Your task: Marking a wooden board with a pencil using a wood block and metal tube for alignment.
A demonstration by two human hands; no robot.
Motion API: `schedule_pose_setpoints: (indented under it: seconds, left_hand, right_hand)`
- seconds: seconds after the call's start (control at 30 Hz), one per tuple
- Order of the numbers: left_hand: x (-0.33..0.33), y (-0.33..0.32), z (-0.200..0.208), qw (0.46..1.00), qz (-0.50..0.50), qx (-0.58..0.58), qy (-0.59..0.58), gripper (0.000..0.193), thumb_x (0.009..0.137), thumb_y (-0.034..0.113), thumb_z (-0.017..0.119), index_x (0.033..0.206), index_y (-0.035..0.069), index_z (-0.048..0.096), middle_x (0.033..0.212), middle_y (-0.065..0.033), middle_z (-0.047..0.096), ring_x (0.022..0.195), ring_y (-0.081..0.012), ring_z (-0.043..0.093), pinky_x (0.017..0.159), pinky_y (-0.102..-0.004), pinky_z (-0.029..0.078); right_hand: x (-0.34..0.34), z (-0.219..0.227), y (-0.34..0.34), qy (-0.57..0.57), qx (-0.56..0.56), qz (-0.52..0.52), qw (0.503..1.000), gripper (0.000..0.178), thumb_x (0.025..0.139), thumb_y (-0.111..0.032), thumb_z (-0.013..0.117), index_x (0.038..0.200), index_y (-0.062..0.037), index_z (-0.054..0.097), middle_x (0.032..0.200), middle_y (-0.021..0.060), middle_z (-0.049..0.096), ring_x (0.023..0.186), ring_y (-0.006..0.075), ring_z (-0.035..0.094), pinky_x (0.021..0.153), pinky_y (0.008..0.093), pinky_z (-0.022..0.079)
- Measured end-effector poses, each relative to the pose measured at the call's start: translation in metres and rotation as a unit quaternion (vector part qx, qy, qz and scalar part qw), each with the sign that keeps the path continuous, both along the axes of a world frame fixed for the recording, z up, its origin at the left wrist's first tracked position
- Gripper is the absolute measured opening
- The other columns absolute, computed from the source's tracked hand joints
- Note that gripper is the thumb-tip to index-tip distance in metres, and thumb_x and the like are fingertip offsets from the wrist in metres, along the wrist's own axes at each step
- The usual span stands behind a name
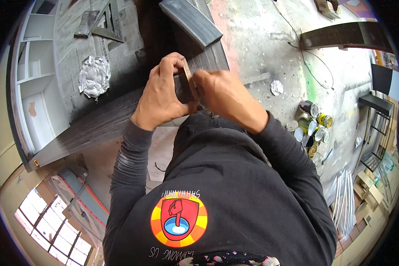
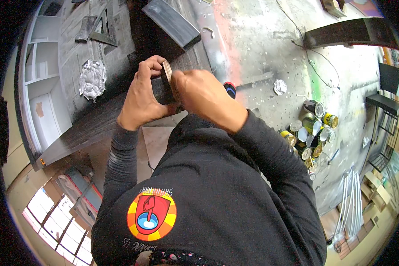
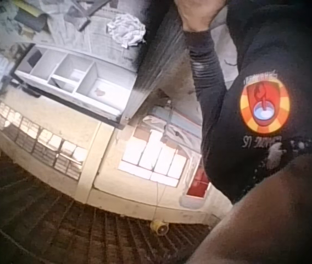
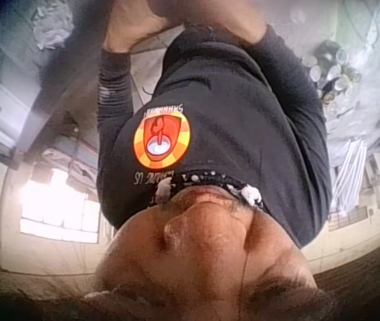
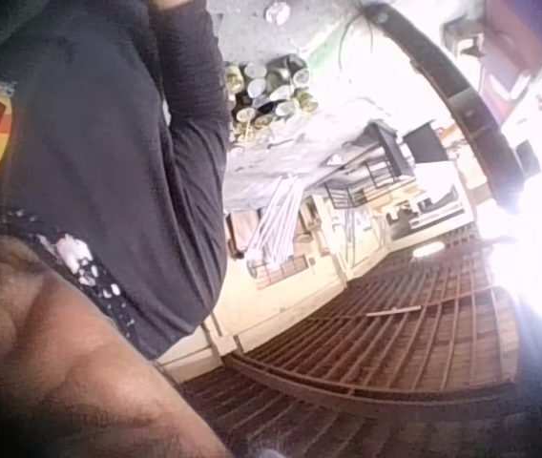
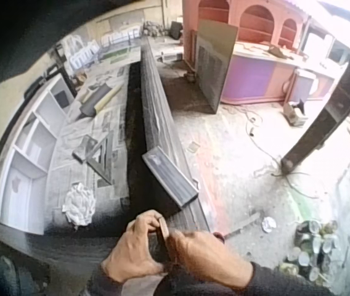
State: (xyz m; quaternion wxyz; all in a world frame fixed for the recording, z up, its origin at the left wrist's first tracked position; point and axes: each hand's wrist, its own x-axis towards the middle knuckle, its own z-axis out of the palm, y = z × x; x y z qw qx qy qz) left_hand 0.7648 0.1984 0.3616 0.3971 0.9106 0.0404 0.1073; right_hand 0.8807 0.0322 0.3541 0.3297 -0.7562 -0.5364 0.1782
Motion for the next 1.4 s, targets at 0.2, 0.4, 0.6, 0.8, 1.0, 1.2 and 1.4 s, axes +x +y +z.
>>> schedule_pose_setpoints:
  seconds: [0.2, 0.4, 0.6, 0.8, 1.0, 1.2, 1.4]
  left_hand:
    - [0.0, 0.0, 0.001, 1.0, 0.008, -0.006, 0.006, 0.086, 0.057, 0.017, 0.093, 0.124, 0.007, 0.041, 0.125, -0.0164, 0.058, 0.109, -0.037, 0.063, 0.098, -0.0441, 0.053]
    - [0.002, -0.001, 0.001, 1.0, 0.0, 0.0, -0.003, 0.084, 0.058, 0.019, 0.093, 0.123, 0.006, 0.042, 0.124, -0.0165, 0.058, 0.108, -0.0368, 0.063, 0.097, -0.0434, 0.053]
    - [-0.005, -0.001, -0.003, 0.999, 0.011, 0.037, 0.016, 0.086, 0.061, 0.021, 0.091, 0.129, 0.007, 0.04, 0.13, -0.0155, 0.056, 0.113, -0.0351, 0.06, 0.103, -0.0444, 0.049]
    - [-0.009, -0.001, -0.014, 1.0, 0.022, -0.018, 0.01, 0.09, 0.061, 0.022, 0.091, 0.133, 0.008, 0.039, 0.137, -0.0154, 0.051, 0.118, -0.0339, 0.057, 0.106, -0.0456, 0.046]
    - [-0.009, 0.0, -0.015, 1.0, 0.013, -0.002, -0.011, 0.091, 0.058, 0.015, 0.092, 0.13, 0.007, 0.038, 0.138, -0.0194, 0.052, 0.124, -0.0308, 0.057, 0.112, -0.041, 0.043]
    - [-0.011, 0.007, -0.011, 0.999, 0.02, -0.022, -0.041, 0.091, 0.059, 0.022, 0.091, 0.132, 0.008, 0.039, 0.135, -0.0168, 0.052, 0.122, -0.0336, 0.055, 0.109, -0.0422, 0.042]
    - [-0.016, 0.009, -0.003, 0.997, 0.037, -0.038, -0.048, 0.094, 0.057, 0.019, 0.093, 0.133, 0.007, 0.039, 0.133, -0.0163, 0.053, 0.122, -0.031, 0.055, 0.11, -0.0413, 0.042]
  right_hand:
    - [0.005, -0.005, 0.01, -0.009, 0.021, -0.064, 0.998, 0.015, 0.088, -0.013, 0.067, 0.09, 0.0004, 0.06, 0.073, 0.0254, 0.067, 0.073, 0.0451, 0.07, 0.066, 0.0519, 0.057]
    - [0.0, 0.0, 0.008, -0.009, 0.008, -0.057, 0.998, 0.016, 0.087, -0.013, 0.067, 0.085, 0.0015, 0.06, 0.073, 0.0266, 0.067, 0.074, 0.046, 0.071, 0.067, 0.0523, 0.057]
    - [0.004, 0.032, -0.044, 0.1, -0.122, 0.007, 0.987, 0.009, 0.083, -0.007, 0.066, 0.086, 0.0007, 0.068, 0.078, 0.024, 0.068, 0.075, 0.0446, 0.069, 0.067, 0.0475, 0.056]
    - [0.024, 0.007, -0.111, 0.315, -0.059, 0.041, 0.946, 0.02, 0.085, -0.001, 0.064, 0.102, 0.0015, 0.075, 0.085, 0.0101, 0.073, 0.071, 0.0178, 0.069, 0.068, 0.0327, 0.055]
    - [0.013, -0.043, -0.146, 0.623, 0.081, -0.165, 0.76, 0.015, 0.101, -0.01, 0.067, 0.112, -0.0016, 0.073, 0.095, 0.0025, 0.073, 0.078, 0.0078, 0.065, 0.068, 0.0234, 0.053]
    - [0.021, -0.056, -0.147, 0.71, 0.169, -0.205, 0.652, 0.018, 0.108, -0.019, 0.059, 0.11, -0.0029, 0.065, 0.093, 0.0116, 0.074, 0.073, 0.016, 0.071, 0.065, 0.0257, 0.056]
    - [0.024, -0.065, -0.145, 0.706, 0.143, -0.212, 0.661, 0.02, 0.108, -0.019, 0.06, 0.113, -0.001, 0.065, 0.088, 0.0089, 0.073, 0.072, 0.0146, 0.07, 0.064, 0.0248, 0.056]
